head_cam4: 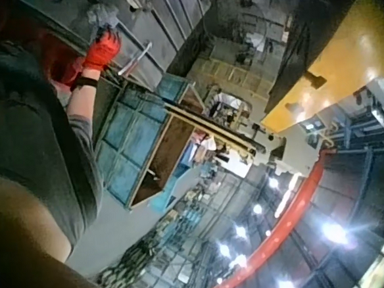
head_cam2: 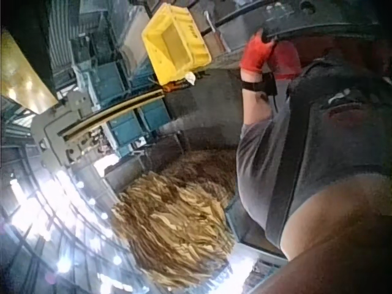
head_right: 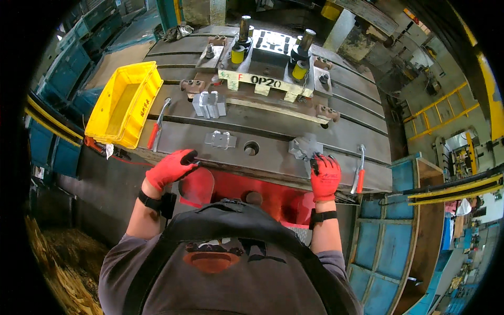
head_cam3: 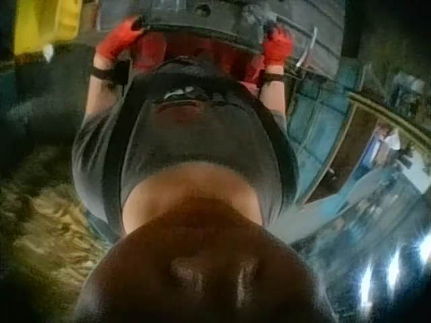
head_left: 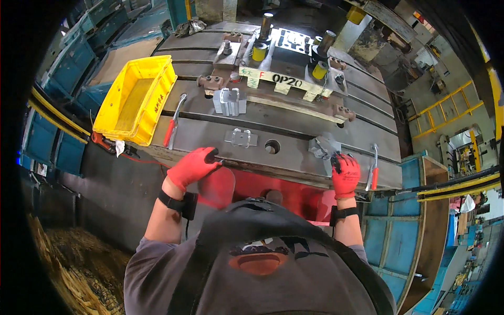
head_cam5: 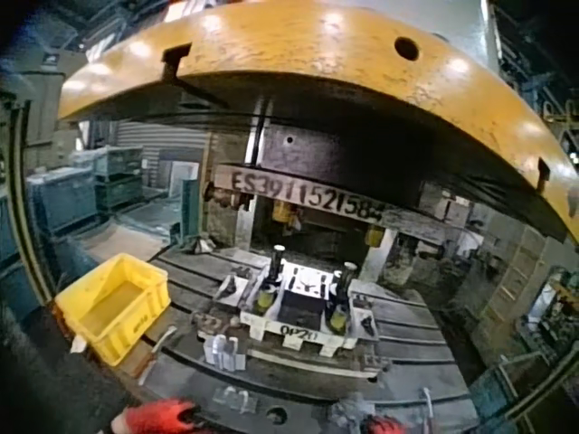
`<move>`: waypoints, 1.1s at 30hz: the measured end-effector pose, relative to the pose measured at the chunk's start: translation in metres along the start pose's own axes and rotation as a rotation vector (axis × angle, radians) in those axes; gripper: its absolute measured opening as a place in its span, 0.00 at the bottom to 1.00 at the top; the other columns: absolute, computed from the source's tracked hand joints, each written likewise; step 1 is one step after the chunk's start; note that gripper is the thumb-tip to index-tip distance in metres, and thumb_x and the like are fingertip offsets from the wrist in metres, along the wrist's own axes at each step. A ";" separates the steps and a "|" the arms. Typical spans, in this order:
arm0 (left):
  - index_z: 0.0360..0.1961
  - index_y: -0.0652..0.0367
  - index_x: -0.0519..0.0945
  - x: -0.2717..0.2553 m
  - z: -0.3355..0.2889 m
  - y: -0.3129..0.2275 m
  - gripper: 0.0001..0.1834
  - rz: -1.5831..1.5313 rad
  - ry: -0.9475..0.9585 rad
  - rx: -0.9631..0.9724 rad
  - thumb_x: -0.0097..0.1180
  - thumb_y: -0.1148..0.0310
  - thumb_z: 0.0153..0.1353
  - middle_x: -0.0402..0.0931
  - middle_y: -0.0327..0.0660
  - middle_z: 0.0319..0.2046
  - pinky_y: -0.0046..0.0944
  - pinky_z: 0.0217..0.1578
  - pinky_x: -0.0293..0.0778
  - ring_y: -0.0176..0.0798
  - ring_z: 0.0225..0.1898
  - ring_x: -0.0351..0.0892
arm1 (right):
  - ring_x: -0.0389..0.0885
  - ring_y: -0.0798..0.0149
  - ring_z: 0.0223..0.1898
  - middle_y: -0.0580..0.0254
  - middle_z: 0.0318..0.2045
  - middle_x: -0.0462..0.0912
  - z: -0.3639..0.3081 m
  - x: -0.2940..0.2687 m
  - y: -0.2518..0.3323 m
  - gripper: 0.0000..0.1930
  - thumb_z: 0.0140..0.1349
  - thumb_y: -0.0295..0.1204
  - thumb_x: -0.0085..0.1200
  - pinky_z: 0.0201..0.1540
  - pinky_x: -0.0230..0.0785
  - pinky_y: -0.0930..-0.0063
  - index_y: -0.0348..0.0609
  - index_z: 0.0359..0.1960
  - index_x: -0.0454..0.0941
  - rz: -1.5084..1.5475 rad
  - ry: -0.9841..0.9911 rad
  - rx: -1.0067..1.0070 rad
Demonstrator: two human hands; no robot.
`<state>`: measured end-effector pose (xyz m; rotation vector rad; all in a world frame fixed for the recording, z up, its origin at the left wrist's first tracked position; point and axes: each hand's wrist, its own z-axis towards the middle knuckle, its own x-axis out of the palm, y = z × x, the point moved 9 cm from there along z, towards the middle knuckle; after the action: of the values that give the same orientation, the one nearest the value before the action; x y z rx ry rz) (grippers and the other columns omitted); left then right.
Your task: Operating an industrial press to process and fabricate metal components.
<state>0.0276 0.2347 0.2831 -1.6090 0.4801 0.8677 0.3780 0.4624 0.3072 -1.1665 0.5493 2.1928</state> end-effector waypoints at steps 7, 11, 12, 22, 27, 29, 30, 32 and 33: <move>0.47 0.63 0.74 -0.008 0.018 0.008 0.20 -1.134 -0.049 -0.182 0.47 0.57 0.64 0.77 0.41 0.43 0.37 0.46 0.71 0.37 0.43 0.77 | 0.69 0.51 0.51 0.58 0.46 0.75 -0.011 0.019 -0.008 0.23 0.40 0.34 0.64 0.56 0.59 0.58 0.46 0.42 0.76 0.067 0.145 0.139; 0.42 0.61 0.76 -0.021 0.041 0.014 0.25 -1.566 -0.183 -0.203 0.45 0.47 0.63 0.78 0.40 0.38 0.38 0.45 0.73 0.38 0.40 0.78 | 0.67 0.49 0.53 0.54 0.52 0.70 -0.021 0.026 -0.021 0.36 0.36 0.37 0.68 0.56 0.59 0.59 0.46 0.52 0.69 0.066 0.098 0.269; 0.42 0.61 0.76 -0.025 0.044 0.014 0.26 -1.663 -0.170 -0.190 0.44 0.46 0.63 0.78 0.41 0.38 0.38 0.45 0.73 0.38 0.40 0.78 | 0.67 0.49 0.53 0.53 0.52 0.70 -0.023 0.028 -0.022 0.36 0.36 0.37 0.68 0.56 0.59 0.59 0.46 0.53 0.69 0.044 0.104 0.296; 0.43 0.63 0.77 -0.021 0.068 -0.012 0.28 -1.996 0.056 -0.048 0.42 0.47 0.63 0.80 0.44 0.37 0.39 0.42 0.76 0.40 0.38 0.81 | 0.73 0.53 0.49 0.54 0.50 0.73 -0.022 0.042 -0.051 0.32 0.38 0.29 0.66 0.53 0.64 0.64 0.45 0.51 0.72 0.311 0.168 0.420; 0.45 0.63 0.76 -0.011 0.070 -0.018 0.27 -2.007 0.180 -0.056 0.43 0.48 0.63 0.80 0.44 0.39 0.40 0.43 0.76 0.40 0.40 0.80 | 0.78 0.65 0.42 0.61 0.44 0.79 -0.031 0.070 -0.093 0.26 0.43 0.19 0.60 0.48 0.69 0.71 0.39 0.49 0.74 0.817 0.173 0.586; 0.46 0.63 0.76 -0.005 0.072 -0.019 0.27 -2.030 0.231 -0.061 0.43 0.48 0.63 0.79 0.44 0.40 0.40 0.43 0.76 0.40 0.40 0.80 | 0.78 0.67 0.41 0.63 0.43 0.79 -0.036 0.081 -0.108 0.24 0.46 0.17 0.57 0.47 0.70 0.73 0.38 0.49 0.74 1.074 0.196 0.692; 0.46 0.63 0.76 -0.004 0.071 -0.017 0.26 -2.040 0.222 -0.067 0.43 0.49 0.63 0.79 0.44 0.40 0.40 0.43 0.76 0.41 0.40 0.80 | 0.77 0.67 0.41 0.61 0.44 0.79 -0.041 0.088 -0.113 0.23 0.48 0.15 0.54 0.42 0.70 0.75 0.39 0.50 0.73 1.333 0.164 0.784; 0.46 0.63 0.76 -0.004 0.070 -0.023 0.26 -2.066 0.231 -0.076 0.43 0.49 0.63 0.79 0.44 0.41 0.41 0.44 0.75 0.42 0.41 0.80 | 0.77 0.68 0.39 0.61 0.43 0.79 -0.041 0.087 -0.110 0.22 0.50 0.18 0.55 0.41 0.70 0.76 0.40 0.50 0.73 1.335 0.161 0.835; 0.46 0.62 0.76 -0.003 0.066 -0.018 0.25 -2.073 0.166 -0.128 0.43 0.50 0.63 0.79 0.45 0.41 0.40 0.44 0.75 0.42 0.40 0.80 | 0.77 0.69 0.39 0.61 0.42 0.79 -0.040 0.086 -0.106 0.22 0.51 0.19 0.56 0.40 0.70 0.77 0.40 0.51 0.73 1.331 0.154 0.860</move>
<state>0.0204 0.3019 0.2947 -1.3687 -1.1017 -0.8278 0.4344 0.5433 0.2053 -0.4346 2.5569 2.2057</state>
